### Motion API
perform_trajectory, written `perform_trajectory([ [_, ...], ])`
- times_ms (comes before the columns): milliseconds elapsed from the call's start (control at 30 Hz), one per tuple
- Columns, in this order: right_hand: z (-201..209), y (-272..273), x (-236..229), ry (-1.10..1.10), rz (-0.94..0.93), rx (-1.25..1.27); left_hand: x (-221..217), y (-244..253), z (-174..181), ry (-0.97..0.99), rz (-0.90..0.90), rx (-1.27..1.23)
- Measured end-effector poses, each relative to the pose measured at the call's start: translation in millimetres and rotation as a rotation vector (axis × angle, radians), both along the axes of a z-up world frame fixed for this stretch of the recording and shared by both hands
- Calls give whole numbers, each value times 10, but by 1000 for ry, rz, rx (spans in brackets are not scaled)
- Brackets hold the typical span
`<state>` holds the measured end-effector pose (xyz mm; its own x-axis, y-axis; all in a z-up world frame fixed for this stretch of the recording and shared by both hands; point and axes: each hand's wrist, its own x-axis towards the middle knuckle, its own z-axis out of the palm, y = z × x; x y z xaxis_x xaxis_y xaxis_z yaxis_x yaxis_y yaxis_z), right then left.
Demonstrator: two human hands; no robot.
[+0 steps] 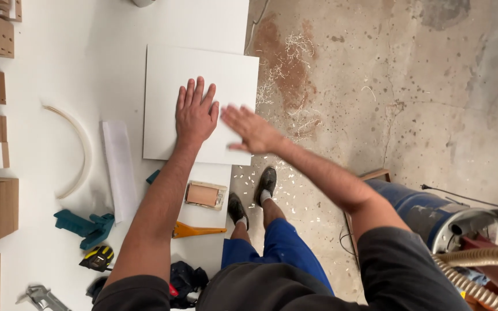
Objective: The person sands the edges of a white rectangular board using a sanding block and a sanding sponge. They repeatedly flip the board to work on different sides and switch between the two sanding tools throughout the process.
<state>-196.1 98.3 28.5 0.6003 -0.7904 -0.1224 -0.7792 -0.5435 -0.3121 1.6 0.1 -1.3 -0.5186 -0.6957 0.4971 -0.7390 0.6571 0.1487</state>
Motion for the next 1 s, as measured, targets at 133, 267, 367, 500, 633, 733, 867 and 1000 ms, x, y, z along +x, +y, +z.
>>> perform_trajectory([
  [133, 614, -970, -572, -26, -350, 20, -14, -4, 250, -56, -23, 35],
  [267, -348, -1788, -1330, -365, -1261, 56, -16, 29, 355, -133, -43, 119],
  [367, 92, -1558, -640, -982, -1526, 339, -24, 26, 320, -128, -47, 103],
  [500, -171, -874, -66, -1081, -1410, 247, -34, -49, 105, -88, -6, -40],
  [633, -248, 549, 621, -937, -1300, 404, -59, -62, 98, -75, -21, -45],
  [733, -493, 1609, 870, -936, -1156, 583, -32, -19, 77, -78, -22, -40],
  [867, -536, 1909, 769, -1441, -1437, 393, -21, 5, 66, -70, -19, -38],
  [1000, -268, 1325, 621, -1505, -1350, 455, -20, 11, 82, -58, -27, -44],
])
